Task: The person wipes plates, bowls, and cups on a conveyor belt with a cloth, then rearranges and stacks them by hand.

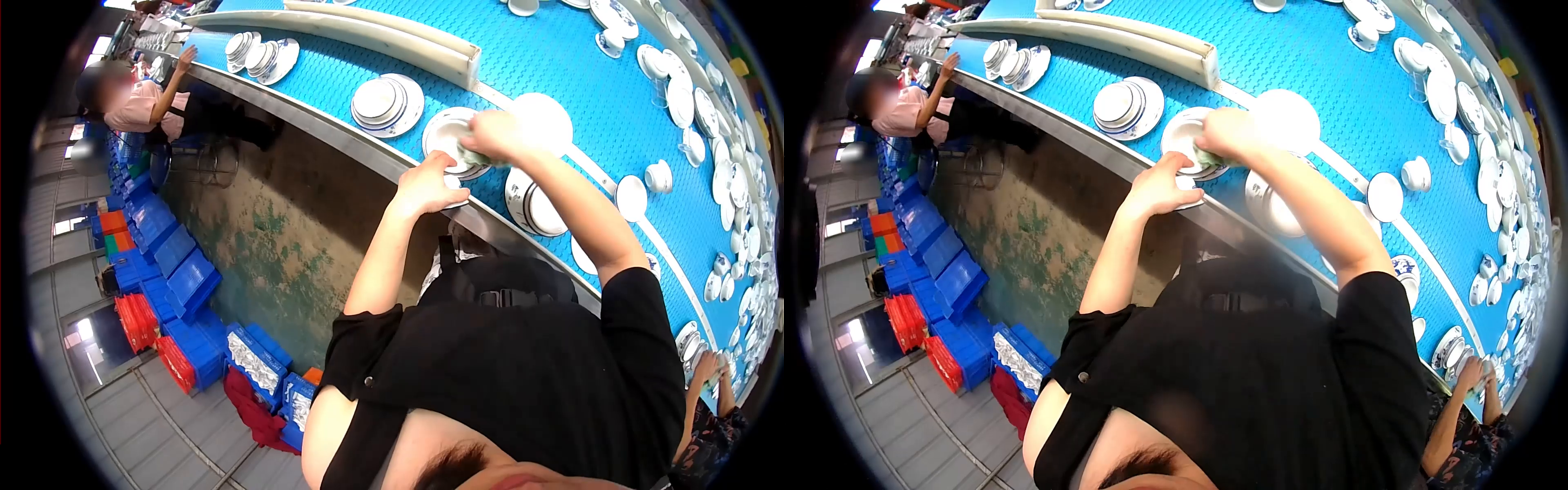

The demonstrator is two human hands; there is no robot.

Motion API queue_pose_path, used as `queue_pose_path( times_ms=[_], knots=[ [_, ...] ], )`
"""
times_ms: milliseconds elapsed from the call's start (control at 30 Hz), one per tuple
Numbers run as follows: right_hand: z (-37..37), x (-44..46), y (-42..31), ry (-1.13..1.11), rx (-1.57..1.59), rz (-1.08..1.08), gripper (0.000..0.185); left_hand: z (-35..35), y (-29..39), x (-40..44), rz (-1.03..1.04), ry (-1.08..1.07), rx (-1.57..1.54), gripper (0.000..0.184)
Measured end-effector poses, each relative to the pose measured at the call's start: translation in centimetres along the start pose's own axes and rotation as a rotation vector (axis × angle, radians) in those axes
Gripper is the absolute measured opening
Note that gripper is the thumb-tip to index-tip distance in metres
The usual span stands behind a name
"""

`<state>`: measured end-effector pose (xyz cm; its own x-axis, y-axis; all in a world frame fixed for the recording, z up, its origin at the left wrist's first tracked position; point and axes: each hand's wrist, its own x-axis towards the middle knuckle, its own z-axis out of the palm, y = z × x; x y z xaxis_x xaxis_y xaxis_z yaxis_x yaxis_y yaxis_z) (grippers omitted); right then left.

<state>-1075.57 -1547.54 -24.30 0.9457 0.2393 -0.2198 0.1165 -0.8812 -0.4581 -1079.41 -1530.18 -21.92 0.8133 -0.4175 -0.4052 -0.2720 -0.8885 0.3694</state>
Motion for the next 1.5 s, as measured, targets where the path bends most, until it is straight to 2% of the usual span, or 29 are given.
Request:
queue_pose_path(
  times_ms=[67,133,167,200,267,300,367,400,467,533,567,600,667,733,767,800,867,900,967,1000,1033,1100,1133,1200,1233,1300,1333,1400,1500],
  knots=[
    [-2.0,-2.2,2.9,-0.355,0.107,0.05,0.044,0.5,-1.1,-0.2,0.021,0.002,-0.019,0.058],
    [-1.6,-7.0,7.2,-0.293,0.311,-0.054,0.048,2.5,-3.9,0.5,0.18,0.025,-0.817,0.048],
    [-1.1,-9.5,9.1,-0.222,0.501,-0.031,0.043,2.1,-3.2,-0.4,0.121,-0.051,-1.201,0.043],
    [-0.4,-11.7,10.7,-0.131,0.734,0.0,0.034,2.4,-2.0,-1.0,0.094,0.057,-1.519,0.047],
    [0.4,-15.7,11.2,0.136,1.221,0.138,0.024,3.0,-2.2,-1.5,0.129,-0.207,-1.992,0.055],
    [0.6,-16.9,10.8,0.261,1.303,0.088,0.022,3.3,-1.3,-1.6,0.106,-0.227,-2.018,0.064],
    [1.0,-18.3,9.4,0.515,1.343,-0.08,0.02,3.8,1.8,-1.6,0.064,-0.225,-1.974,0.067],
    [1.7,-18.0,9.1,0.701,1.074,-0.265,0.022,4.4,3.2,-1.5,0.025,-0.215,-1.934,0.071],
    [0.8,-19.1,6.5,0.629,0.712,-0.382,0.03,6.1,5.9,-2.0,-0.039,-0.253,-1.788,0.076],
    [2.0,-19.0,5.6,0.656,0.328,-0.589,0.046,7.5,9.3,-2.4,0.106,-0.183,-1.487,0.078],
    [3.2,-19.6,5.7,0.683,0.272,-0.533,0.055,8.4,10.0,-2.0,0.306,-0.082,-1.318,0.084],
    [3.5,-20.4,6.4,0.552,0.316,-0.492,0.058,8.9,10.3,-1.9,0.237,-0.019,-1.168,0.086],
    [5.1,-21.6,7.3,0.598,0.387,-0.486,0.058,8.6,11.7,-2.4,0.367,0.069,-0.667,0.084],
    [7.1,-21.4,8.1,0.088,1.309,-0.15,0.056,7.6,13.4,-2.8,0.775,0.207,-0.117,0.081],
    [7.6,-21.4,8.2,-0.113,2.0,0.009,0.054,8.1,13.7,-2.6,0.859,0.185,-0.036,0.076],
    [7.8,-22.8,8.9,-0.253,2.259,0.21,0.055,8.4,13.9,-2.5,0.915,0.198,0.035,0.077],
    [8.1,-23.8,9.5,-0.333,2.385,0.259,0.055,8.0,14.3,-1.8,0.952,0.192,0.012,0.076],
    [8.5,-24.5,10.7,-0.34,2.402,0.248,0.052,8.7,12.9,-1.1,0.813,0.3,-0.057,0.079],
    [7.6,-25.6,13.7,-0.015,1.906,0.006,0.045,9.6,8.6,0.6,0.572,0.576,-0.159,0.086],
    [7.6,-25.4,16.2,0.171,1.599,0.181,0.046,8.9,8.8,0.3,0.375,0.612,-0.448,0.089],
    [4.1,-26.3,16.9,0.399,1.581,0.077,0.048,8.4,7.5,0.9,0.399,0.707,-0.552,0.088],
    [2.7,-25.7,19.9,0.657,1.74,0.361,0.063,7.4,5.3,1.5,0.335,0.969,-0.263,0.083],
    [2.7,-25.0,21.5,0.716,1.654,0.475,0.073,7.4,4.2,1.9,0.207,1.017,-0.261,0.08],
    [3.9,-23.2,23.6,0.75,1.498,0.611,0.07,7.1,3.1,2.2,0.02,0.945,-0.157,0.08],
    [4.7,-22.5,24.0,0.747,1.499,0.609,0.07,7.2,3.7,1.8,0.017,0.947,-0.156,0.08],
    [6.1,-21.8,24.7,0.495,1.407,0.499,0.057,8.0,6.4,0.9,0.089,1.136,0.258,0.076],
    [6.4,-21.8,24.0,0.534,1.346,0.506,0.048,8.8,7.8,0.4,0.088,1.134,0.255,0.076],
    [6.4,-22.5,22.4,0.591,1.39,0.455,0.046,10.6,10.7,-0.7,0.182,0.695,-0.631,0.081],
    [7.2,-25.2,19.4,0.379,1.05,0.083,0.046,13.0,15.4,-2.3,0.164,0.026,-1.413,0.086]
  ],
)
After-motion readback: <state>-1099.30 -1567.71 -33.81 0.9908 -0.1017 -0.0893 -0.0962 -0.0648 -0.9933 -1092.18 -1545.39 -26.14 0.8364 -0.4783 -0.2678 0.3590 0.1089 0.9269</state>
